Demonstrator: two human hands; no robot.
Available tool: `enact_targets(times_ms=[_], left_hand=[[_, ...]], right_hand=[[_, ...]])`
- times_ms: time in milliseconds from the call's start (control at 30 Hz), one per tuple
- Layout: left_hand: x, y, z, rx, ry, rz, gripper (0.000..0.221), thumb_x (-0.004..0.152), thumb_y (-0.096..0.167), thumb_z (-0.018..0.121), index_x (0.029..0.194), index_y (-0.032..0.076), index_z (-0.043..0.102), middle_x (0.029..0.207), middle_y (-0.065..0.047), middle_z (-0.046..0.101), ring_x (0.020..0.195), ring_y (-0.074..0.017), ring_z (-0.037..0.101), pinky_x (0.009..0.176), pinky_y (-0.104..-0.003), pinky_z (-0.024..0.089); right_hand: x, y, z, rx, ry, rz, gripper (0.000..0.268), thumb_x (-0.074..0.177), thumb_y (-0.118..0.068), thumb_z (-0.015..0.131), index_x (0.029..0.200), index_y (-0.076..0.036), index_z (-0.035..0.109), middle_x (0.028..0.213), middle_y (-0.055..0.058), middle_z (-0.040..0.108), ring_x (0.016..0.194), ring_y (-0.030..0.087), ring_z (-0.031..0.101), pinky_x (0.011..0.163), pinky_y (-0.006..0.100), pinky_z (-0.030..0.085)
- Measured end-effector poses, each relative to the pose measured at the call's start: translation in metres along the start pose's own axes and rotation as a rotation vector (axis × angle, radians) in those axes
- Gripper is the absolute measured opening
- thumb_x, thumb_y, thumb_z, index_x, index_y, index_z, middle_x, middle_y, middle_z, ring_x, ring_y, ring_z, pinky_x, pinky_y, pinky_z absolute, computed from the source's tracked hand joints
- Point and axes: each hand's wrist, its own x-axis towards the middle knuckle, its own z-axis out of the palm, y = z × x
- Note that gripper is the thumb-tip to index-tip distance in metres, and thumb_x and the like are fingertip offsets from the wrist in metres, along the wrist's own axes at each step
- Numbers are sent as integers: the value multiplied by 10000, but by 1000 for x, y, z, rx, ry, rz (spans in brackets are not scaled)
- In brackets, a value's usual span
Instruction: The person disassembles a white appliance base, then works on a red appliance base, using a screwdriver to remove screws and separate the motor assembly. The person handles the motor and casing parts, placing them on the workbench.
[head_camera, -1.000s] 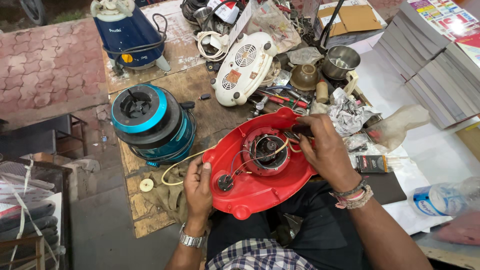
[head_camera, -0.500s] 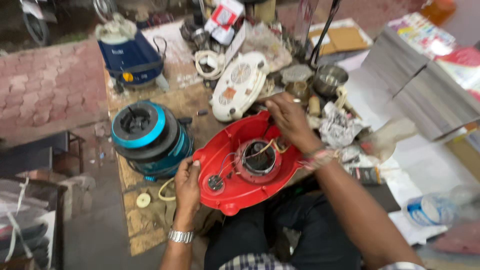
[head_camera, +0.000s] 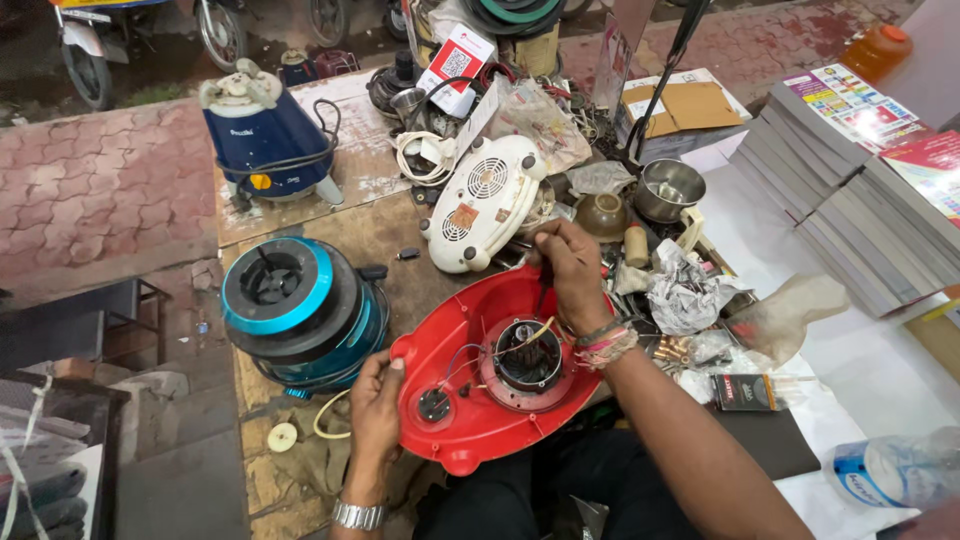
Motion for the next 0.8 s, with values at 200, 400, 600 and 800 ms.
enact_targets(times_ms=[200, 400, 600, 800], left_hand=[[-1, 1, -3, 68, 2, 10, 253, 1034, 149, 557, 1192, -30, 638, 1053, -101, 739, 891, -121, 689, 789, -277, 564], [8, -2, -2, 23, 13, -1, 254, 1009, 150, 564, 1189, -16, 633, 1037, -79, 744, 912, -135, 687, 816, -296, 553], [14, 3, 1, 350, 19, 107, 267, 1042, 194, 562, 1180, -10, 665, 979, -74, 732, 870, -122, 647, 772, -272, 524], [14, 50, 16, 1025, 58, 244, 367, 986, 276, 622, 1244, 16, 642, 1031, -214, 707, 945, -360, 684, 831, -414, 528]], right_hand=[[21, -8, -15, 170, -480, 224, 135, 921, -133, 595, 878, -12, 638, 596, -4, 536, 491, 98, 474, 461, 249, 389], [23, -61, -17, -829, -384, -199, 323, 1003, -332, 628, 859, -50, 690, 704, 122, 657, 612, 286, 611, 546, 421, 472], [24, -83, -17, -1418, -752, -281, 258, 919, -365, 626, 926, -115, 687, 817, 182, 706, 770, 376, 684, 685, 506, 536], [35, -72, -14, -1489, -762, -302, 412, 872, -396, 692, 1163, -123, 590, 912, 166, 679, 821, 357, 684, 674, 467, 537]])
